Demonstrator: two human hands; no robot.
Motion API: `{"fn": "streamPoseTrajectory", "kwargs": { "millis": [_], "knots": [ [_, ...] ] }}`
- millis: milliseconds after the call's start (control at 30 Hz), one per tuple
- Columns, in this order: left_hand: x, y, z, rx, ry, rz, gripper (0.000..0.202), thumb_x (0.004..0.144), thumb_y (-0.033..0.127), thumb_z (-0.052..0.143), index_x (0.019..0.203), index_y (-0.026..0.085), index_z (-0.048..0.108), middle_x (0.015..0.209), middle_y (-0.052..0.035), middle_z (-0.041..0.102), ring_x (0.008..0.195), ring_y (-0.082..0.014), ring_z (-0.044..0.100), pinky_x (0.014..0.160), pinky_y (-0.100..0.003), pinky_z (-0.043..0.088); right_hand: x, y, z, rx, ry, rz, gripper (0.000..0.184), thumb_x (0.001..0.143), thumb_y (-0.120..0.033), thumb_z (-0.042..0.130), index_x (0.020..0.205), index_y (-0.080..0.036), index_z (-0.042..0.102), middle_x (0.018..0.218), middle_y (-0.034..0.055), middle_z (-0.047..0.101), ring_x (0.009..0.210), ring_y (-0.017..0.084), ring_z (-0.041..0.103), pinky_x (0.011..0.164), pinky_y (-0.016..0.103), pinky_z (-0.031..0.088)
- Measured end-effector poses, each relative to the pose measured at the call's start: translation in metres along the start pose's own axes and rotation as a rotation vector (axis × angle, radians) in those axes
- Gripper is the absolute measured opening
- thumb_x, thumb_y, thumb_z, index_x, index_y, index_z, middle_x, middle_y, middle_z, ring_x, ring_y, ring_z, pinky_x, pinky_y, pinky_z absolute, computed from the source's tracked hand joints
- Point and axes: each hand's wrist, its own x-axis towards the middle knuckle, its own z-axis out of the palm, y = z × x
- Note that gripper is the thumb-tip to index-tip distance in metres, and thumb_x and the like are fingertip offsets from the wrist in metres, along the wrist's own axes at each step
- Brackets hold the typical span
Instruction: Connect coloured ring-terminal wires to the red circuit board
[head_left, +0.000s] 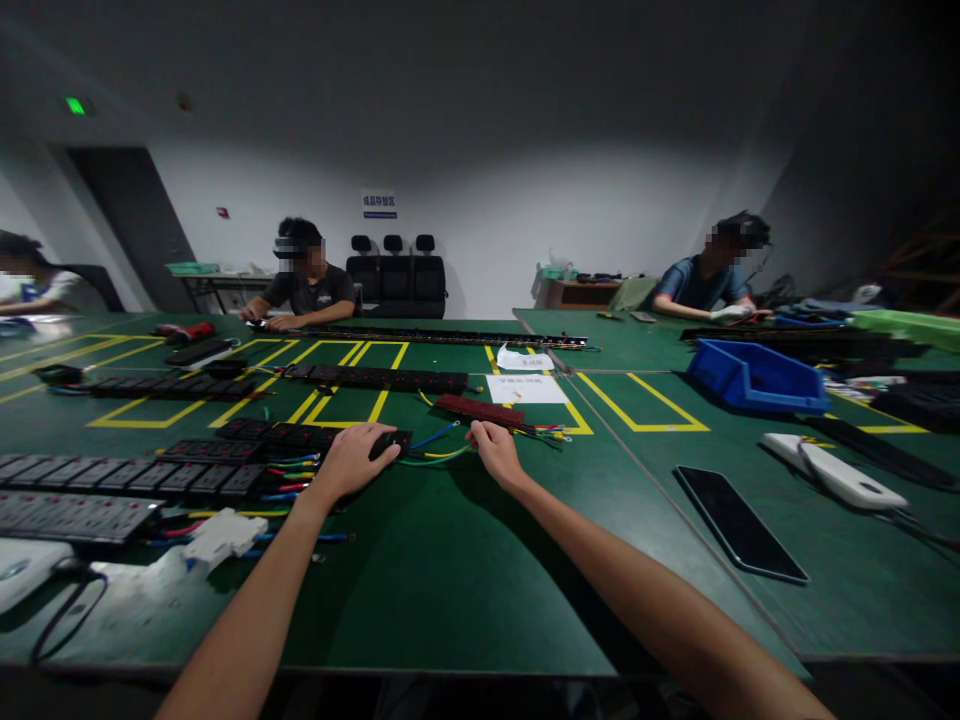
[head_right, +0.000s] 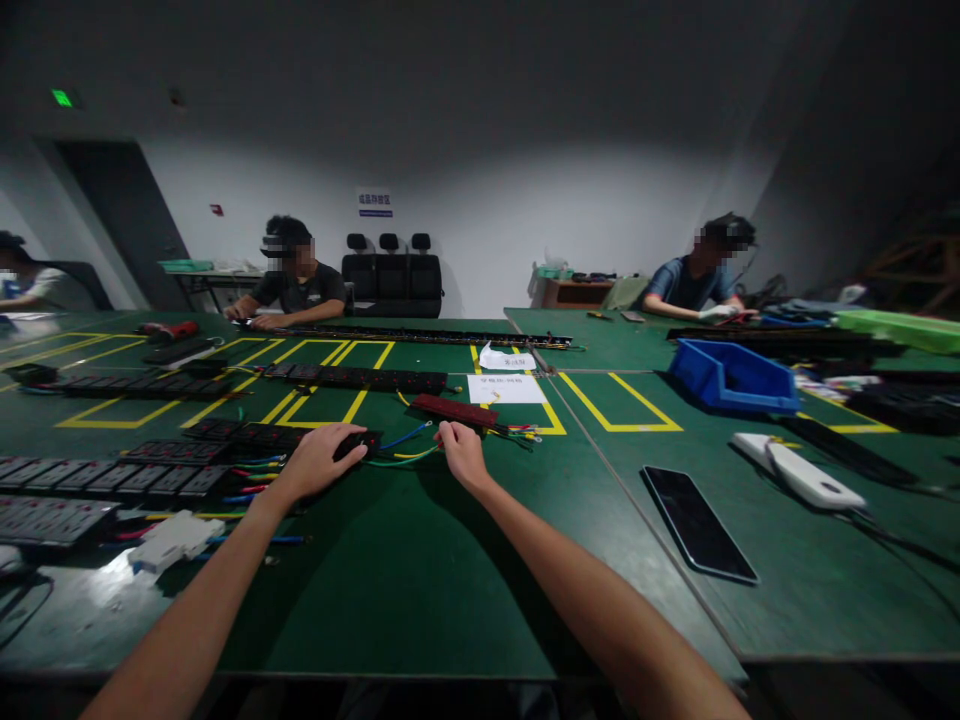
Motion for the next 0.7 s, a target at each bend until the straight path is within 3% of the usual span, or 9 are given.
{"fn": "streamPoseTrajectory", "kwargs": {
  "millis": [700],
  "knots": [
    [0.0003,-0.0004,0.0001,0.012,-0.01,-0.002,0.05,0.098,0.057,0.046,0.128,0.022,0.063,0.131,-0.0103,0.067,0.122,-0.0315,0.059,0.105,-0.051,0.043,-0.0021,-0.0043,-0.0021,-0.021,-0.01,0.002,0.047,0.092,-0.05,0.042,0.07,-0.018,0.07,0.061,0.0015,0.063,0.057,0.016,0.054,0.058,0.026,0.034]
  ]
}}
